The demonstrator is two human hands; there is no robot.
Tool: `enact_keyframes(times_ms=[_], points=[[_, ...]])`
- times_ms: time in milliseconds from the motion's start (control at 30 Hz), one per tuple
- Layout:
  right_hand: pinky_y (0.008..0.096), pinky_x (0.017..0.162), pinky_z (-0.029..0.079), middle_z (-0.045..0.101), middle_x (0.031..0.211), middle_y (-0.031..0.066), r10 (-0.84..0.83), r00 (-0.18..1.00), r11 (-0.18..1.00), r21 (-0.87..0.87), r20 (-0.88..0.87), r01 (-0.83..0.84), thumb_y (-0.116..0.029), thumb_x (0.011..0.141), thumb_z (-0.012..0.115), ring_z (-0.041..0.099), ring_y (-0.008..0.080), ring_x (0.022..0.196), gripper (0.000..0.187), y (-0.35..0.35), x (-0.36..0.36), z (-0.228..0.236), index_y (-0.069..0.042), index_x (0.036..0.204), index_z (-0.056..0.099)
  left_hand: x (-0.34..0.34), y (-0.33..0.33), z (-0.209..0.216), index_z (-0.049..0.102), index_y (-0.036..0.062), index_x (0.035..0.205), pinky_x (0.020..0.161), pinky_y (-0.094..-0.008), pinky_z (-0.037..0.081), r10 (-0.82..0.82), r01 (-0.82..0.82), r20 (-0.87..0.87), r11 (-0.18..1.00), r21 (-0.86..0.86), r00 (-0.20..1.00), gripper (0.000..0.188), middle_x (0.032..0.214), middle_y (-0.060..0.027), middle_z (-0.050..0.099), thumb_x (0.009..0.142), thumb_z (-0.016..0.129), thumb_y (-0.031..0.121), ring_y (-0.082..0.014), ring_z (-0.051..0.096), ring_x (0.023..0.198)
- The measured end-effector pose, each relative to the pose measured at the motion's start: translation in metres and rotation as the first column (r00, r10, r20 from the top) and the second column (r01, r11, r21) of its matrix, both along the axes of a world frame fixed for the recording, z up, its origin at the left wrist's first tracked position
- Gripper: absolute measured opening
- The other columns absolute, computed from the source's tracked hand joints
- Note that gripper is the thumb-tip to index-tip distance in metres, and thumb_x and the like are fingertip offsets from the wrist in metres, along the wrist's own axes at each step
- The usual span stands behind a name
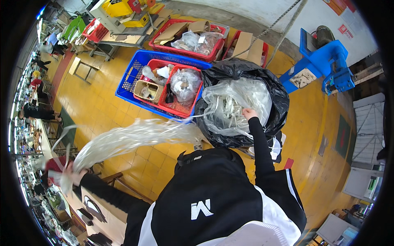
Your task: The person repeatedly pulls bundles of white plastic cable ties from a large black bag, separates them by hand, and places them into a blue plastic crate. The person works continuously at a waist-height table in a workshop environment.
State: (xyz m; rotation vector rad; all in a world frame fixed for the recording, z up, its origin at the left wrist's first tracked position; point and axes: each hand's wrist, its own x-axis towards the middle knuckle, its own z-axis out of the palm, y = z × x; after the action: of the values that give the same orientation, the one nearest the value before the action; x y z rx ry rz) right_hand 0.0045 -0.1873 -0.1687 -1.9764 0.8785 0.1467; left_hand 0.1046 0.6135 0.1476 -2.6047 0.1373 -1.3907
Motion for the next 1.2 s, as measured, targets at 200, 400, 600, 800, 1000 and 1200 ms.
enact_keyframes(times_ms=[200, 400, 600, 800, 1000, 1200], points=[[0.0398, 0.092, 0.04, 0.054, 0.113, 0.0221, 0.078, 0.988, 0.941, -0.318, -0.133, -0.117, -0.015, 0.075, 0.05, 0.051, 0.0331, 0.108, 0.045, 0.022, 0.021, -0.041, -0.009, 0.119, 0.051, -0.094, 0.094, 0.054, 0.057, 0.0049, 0.092, 0.084, -0.0404, 0.043, 0.109, 0.282, 0.416, 0.58, -0.764, 0.903, 0.051, 0.081, -0.008, 0.055, 0.062, 0.069, 0.043, -0.0299, 0.055, 0.089], [0.0433, 0.086, 0.042, 0.055, 0.105, 0.0192, 0.105, 0.994, 0.766, -0.641, 0.038, -0.056, -0.024, 0.073, 0.061, 0.053, 0.0366, 0.097, 0.039, 0.064, 0.024, 0.008, -0.003, 0.105, 0.057, -0.028, -0.071, -0.02, 0.054, 0.0059, 0.105, 0.07, -0.0301, 0.043, -0.256, 0.128, 0.169, -0.169, -0.977, 0.952, 0.033, 0.076, 0.0004, 0.051, 0.079, 0.059, 0.025, -0.0137, 0.049, 0.074], [0.0254, 0.08, 0.043, 0.064, 0.095, 0.006, 0.31, 0.799, 0.676, 0.471, 0.514, -0.566, -0.024, 0.093, 0.044, 0.057, 0.0112, 0.086, 0.033, 0.172, 0.024, 0.172, 0.001, 0.109, 0.058, -0.023, -0.355, -0.091, 0.057, 0.0029, 0.108, 0.052, -0.0161, 0.028, -0.893, -0.394, 0.086, -0.28, -0.875, 0.442, 0.035, 0.063, 0.0081, 0.036, 0.091, 0.046, 0.032, -0.0018, 0.034, 0.056], [0.0255, 0.08, 0.041, 0.058, 0.102, 0.0086, 0.118, 0.774, 0.755, 0.451, 0.622, -0.476, -0.024, 0.094, 0.043, 0.053, 0.0115, 0.093, 0.034, 0.194, 0.021, 0.245, 0.003, 0.112, 0.054, -0.044, -0.453, -0.073, 0.059, -0.0019, 0.099, 0.044, -0.0192, 0.025, -0.977, -0.572, 0.178, -0.214, -0.792, 0.119, 0.029, 0.057, 0.0043, 0.041, 0.09, 0.053, 0.025, -0.0038, 0.035, 0.048], [0.0238, 0.049, 0.032, 0.041, 0.06, -0.0003, -0.432, 0.724, 0.399, 0.834, 0.537, -0.38, -0.026, 0.095, 0.039, 0.037, 0.0087, 0.051, 0.029, 0.17, -0.008, 0.287, -0.006, 0.075, 0.044, -0.049, -0.463, -0.076, 0.057, -0.0019, 0.104, 0.057, -0.0221, 0.035, -0.962, -0.697, 0.273, -0.181, -0.694, -0.022, 0.04, 0.07, -0.0032, 0.051, 0.089, 0.051, 0.035, -0.0092, 0.047, 0.062], [0.0212, 0.047, 0.03, 0.039, 0.054, -0.0043, 0.234, 0.907, 0.662, 0.626, 0.35, -0.413, -0.032, 0.094, 0.04, 0.036, 0.0056, 0.048, 0.038, 0.204, -0.027, 0.26, -0.005, 0.068, 0.048, -0.037, -0.459, -0.07, 0.044, -0.0008, 0.123, 0.09, -0.0318, 0.04, -0.914, -0.821, 0.403, -0.201, -0.535, -0.039, 0.055, 0.114, -0.0159, 0.056, 0.089, 0.047, 0.042, -0.021, 0.055, 0.102]])
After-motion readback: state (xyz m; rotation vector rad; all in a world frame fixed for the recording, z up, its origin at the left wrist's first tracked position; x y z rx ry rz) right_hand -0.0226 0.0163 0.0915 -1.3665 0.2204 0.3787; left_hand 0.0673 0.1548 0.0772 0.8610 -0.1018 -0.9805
